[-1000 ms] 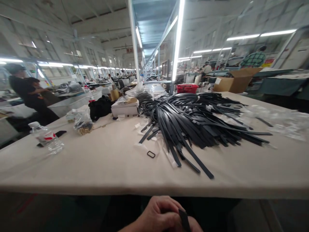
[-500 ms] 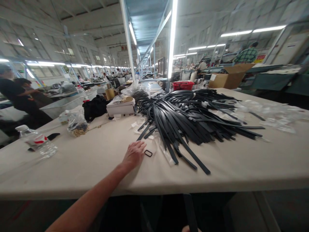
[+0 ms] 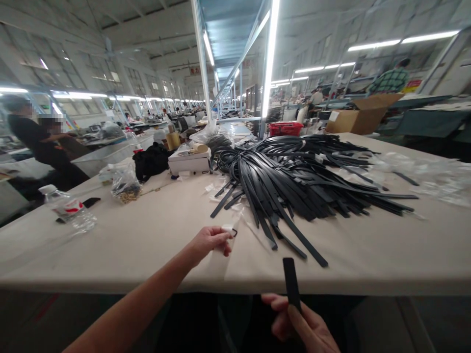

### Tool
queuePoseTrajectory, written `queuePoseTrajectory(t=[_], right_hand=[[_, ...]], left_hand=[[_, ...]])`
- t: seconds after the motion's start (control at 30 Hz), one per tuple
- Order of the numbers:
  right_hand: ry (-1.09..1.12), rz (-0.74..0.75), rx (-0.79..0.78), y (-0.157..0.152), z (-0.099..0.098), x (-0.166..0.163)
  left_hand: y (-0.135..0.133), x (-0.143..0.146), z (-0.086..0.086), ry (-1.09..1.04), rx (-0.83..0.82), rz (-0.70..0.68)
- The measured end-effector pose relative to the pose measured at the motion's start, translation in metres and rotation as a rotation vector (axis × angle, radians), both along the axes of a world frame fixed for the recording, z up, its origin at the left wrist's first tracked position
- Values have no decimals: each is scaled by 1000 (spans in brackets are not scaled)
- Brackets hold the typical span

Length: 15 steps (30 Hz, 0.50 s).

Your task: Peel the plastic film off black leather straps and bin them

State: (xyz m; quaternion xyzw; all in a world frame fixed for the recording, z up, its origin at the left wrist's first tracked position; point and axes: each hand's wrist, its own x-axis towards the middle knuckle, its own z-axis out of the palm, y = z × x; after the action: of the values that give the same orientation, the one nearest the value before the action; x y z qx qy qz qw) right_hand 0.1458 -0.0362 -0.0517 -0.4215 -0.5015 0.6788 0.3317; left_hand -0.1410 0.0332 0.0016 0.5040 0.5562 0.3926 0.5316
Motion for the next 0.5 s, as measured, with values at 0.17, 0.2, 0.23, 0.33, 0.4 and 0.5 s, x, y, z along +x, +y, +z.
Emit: queuePoseTrajectory(t=[0.17, 0.2, 0.23, 0.33, 0.4, 0.5], right_hand=[[132, 190, 80, 39, 35, -49], [138, 197, 70, 45, 38, -61], [129, 183, 68, 52, 40, -72], [62, 92, 111, 69, 41, -97], [30, 60, 148, 77, 41, -106], [-19, 63, 194, 82, 42, -114]], left_hand=[[-43, 23, -10, -175, -41, -21], [-50, 28, -13, -204, -46, -29], [-55, 32, -16, -237, -54, -31], [-70, 37, -23, -339, -121, 3], [-80, 34, -27, -384, -174, 45], [-93, 24, -32, -401, -218, 89]])
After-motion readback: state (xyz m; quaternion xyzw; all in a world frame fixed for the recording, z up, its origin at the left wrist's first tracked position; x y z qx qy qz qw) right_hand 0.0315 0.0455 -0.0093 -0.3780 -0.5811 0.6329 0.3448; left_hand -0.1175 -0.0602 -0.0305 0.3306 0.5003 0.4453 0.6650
